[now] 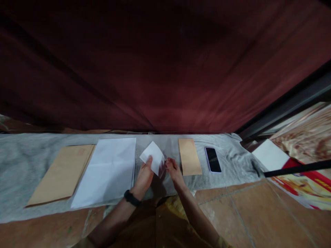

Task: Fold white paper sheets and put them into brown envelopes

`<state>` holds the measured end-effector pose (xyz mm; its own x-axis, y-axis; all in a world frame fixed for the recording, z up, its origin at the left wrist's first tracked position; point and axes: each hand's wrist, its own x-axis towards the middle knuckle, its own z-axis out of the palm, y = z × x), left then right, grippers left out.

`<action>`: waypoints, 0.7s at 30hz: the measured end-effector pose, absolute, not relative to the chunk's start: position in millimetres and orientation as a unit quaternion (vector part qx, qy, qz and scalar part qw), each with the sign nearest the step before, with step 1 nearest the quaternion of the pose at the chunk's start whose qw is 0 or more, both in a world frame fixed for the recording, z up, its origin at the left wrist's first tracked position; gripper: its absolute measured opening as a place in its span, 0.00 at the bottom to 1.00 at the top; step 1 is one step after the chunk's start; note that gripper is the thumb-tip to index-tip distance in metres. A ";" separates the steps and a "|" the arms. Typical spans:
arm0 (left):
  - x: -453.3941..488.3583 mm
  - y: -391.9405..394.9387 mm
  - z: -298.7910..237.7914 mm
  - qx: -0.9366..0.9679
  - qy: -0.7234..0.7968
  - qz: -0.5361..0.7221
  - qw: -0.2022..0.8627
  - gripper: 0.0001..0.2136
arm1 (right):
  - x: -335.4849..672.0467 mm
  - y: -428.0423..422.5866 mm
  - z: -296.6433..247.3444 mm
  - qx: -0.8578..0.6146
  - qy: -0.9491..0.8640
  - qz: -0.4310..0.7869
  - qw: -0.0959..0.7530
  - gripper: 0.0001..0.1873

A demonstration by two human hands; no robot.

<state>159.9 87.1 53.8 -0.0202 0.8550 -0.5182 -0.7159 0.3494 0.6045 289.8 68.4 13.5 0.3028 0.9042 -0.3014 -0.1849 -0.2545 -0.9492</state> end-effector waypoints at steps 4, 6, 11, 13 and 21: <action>160.8 83.0 47.1 0.035 0.422 0.573 0.701 0.06 | 288.3 61.2 1.7 -0.578 -0.184 0.594 0.529 0.27; 160.4 80.4 40.9 0.019 0.423 0.574 0.700 0.05 | 288.9 58.0 -1.3 -0.548 -0.182 0.624 0.526 0.27; 154.7 76.1 28.0 0.080 0.433 0.571 0.693 0.08 | 300.0 61.8 -12.6 -0.622 -0.309 0.526 0.491 0.25; 147.2 75.9 23.1 0.121 0.467 0.568 0.667 0.11 | 307.3 67.4 -18.7 -0.648 -0.366 0.462 0.482 0.25; 120.2 77.3 0.9 0.357 0.630 0.424 0.544 0.16 | 330.6 77.8 -37.2 -0.667 -0.442 0.387 0.458 0.22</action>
<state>120.2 77.3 0.9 -0.1527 0.9110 -0.3831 -0.0124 0.3858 0.9225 330.6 77.8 -37.2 0.3104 0.9440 -0.1117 0.2347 -0.1900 -0.9533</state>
